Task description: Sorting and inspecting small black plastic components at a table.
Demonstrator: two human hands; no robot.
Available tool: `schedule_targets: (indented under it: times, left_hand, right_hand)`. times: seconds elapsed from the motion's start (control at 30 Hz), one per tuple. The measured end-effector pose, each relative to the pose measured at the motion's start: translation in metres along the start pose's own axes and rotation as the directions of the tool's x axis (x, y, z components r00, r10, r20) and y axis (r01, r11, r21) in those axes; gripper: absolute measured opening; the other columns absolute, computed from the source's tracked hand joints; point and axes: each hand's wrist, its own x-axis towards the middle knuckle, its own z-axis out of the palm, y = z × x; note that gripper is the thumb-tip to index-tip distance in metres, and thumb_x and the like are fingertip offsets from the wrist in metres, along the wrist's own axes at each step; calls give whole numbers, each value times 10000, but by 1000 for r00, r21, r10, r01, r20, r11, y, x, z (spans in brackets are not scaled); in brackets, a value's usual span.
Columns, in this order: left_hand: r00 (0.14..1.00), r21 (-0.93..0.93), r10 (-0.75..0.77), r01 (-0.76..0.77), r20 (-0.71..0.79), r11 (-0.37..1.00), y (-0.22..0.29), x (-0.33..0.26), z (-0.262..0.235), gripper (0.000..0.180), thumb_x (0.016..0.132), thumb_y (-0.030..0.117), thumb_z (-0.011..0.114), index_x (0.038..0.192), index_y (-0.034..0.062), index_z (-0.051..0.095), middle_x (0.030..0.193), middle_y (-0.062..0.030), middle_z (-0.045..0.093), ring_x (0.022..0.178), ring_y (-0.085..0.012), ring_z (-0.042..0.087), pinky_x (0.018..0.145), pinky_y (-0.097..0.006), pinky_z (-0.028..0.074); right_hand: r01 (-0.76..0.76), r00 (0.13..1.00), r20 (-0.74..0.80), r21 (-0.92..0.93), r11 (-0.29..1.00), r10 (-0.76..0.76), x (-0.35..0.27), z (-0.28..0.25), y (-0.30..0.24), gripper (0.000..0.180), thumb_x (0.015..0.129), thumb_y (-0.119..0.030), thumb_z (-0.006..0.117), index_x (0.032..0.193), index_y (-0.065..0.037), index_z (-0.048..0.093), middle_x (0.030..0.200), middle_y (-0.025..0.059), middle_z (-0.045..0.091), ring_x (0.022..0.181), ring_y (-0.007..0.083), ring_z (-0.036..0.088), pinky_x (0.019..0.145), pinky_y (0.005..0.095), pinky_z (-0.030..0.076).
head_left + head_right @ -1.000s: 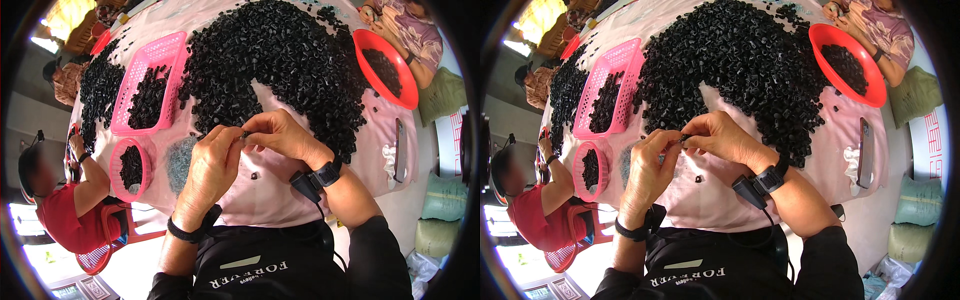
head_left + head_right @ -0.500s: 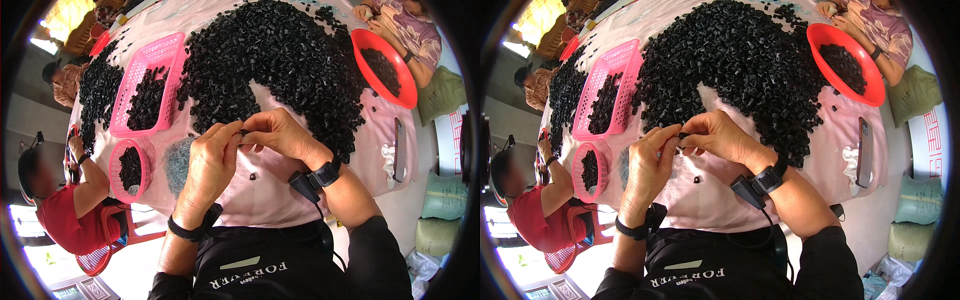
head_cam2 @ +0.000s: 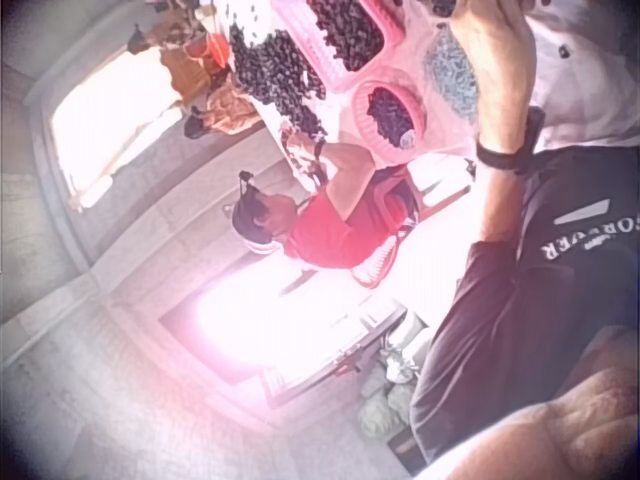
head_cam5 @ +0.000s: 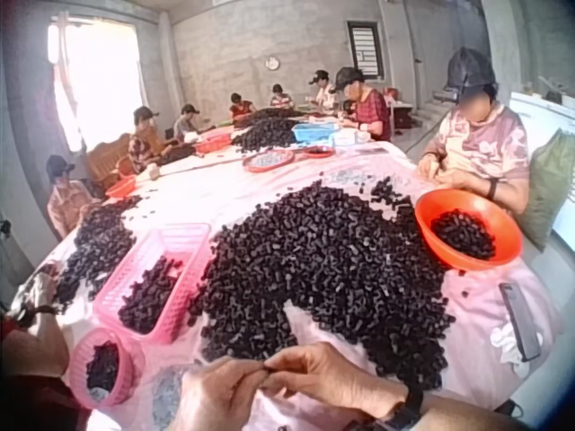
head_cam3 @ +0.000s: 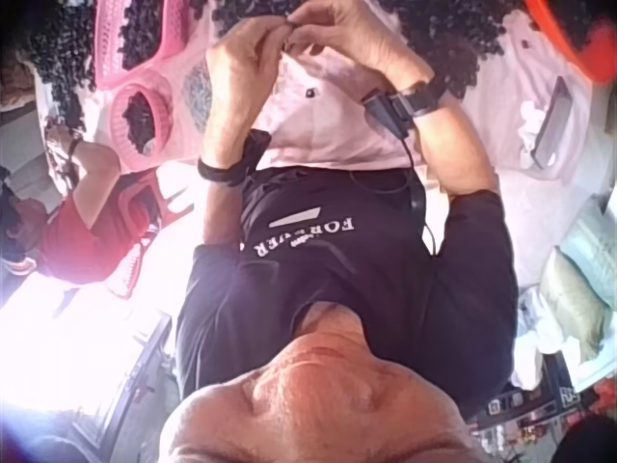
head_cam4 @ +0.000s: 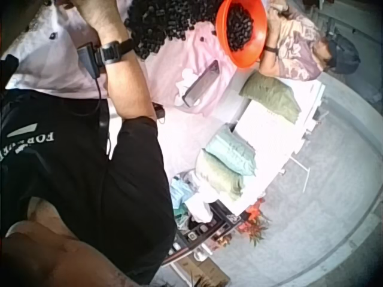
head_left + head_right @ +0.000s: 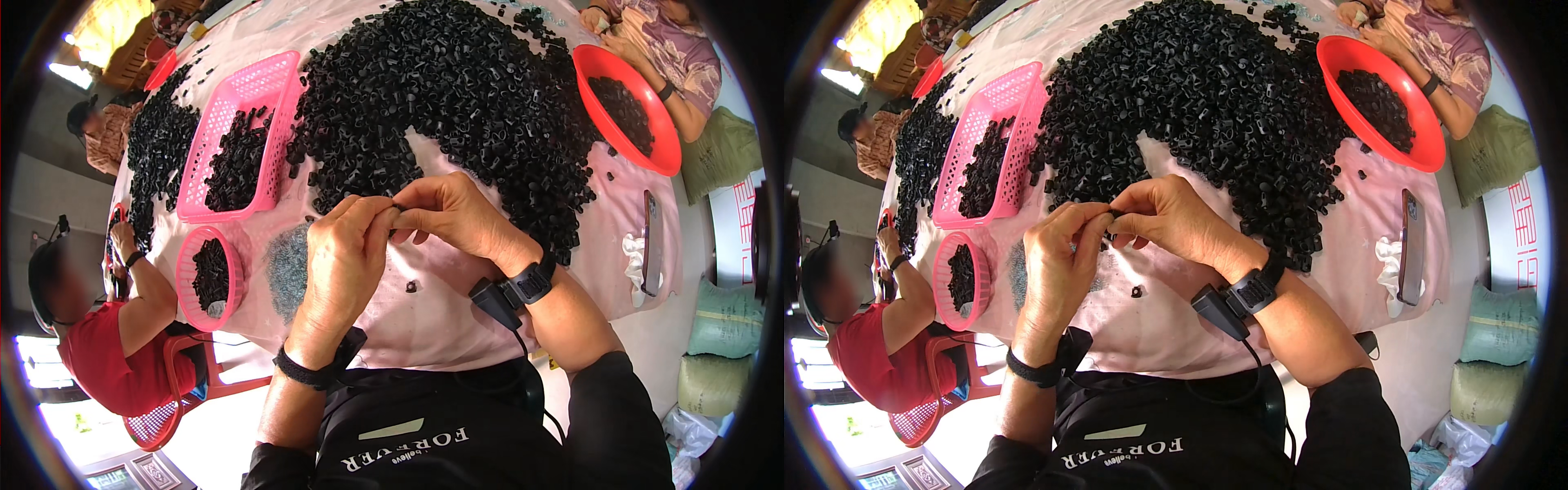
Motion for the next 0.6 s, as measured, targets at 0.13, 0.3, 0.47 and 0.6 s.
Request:
schedule_targets:
  times: [0.13,0.3,0.47,0.6]
  left_hand:
    - [1000,57,2,-1,-22,998,-3,-1,4,80,932,20,685,989,-7,734,819,-149,703,681,-276,701,620,-355,542]
    - [997,169,74,-76,16,983,0,-1,5,101,933,16,685,1013,-12,740,850,-157,709,673,-265,692,615,-342,529]
    - [990,122,-7,-10,143,992,-6,-15,-11,92,898,18,711,984,-13,712,871,-166,712,687,-285,703,627,-360,546]
    - [889,112,-39,-14,457,994,7,-32,-15,130,848,39,755,963,13,700,881,-148,710,747,-313,730,655,-389,569]
  right_hand:
    - [33,999,-23,23,999,-32,1,2,5,224,973,-194,748,1108,-16,732,941,50,764,865,111,732,746,248,584]
    - [31,995,-89,-34,999,-34,1,2,1,197,980,-164,735,1099,-8,727,929,57,764,858,115,734,727,249,587]
    - [91,976,-191,-58,994,-100,4,-3,-3,157,997,-120,683,1055,25,699,913,83,756,829,132,750,681,247,590]
    - [143,957,-250,-34,989,-147,6,-6,1,138,1023,-119,651,1073,10,648,944,92,753,829,158,756,678,248,587]
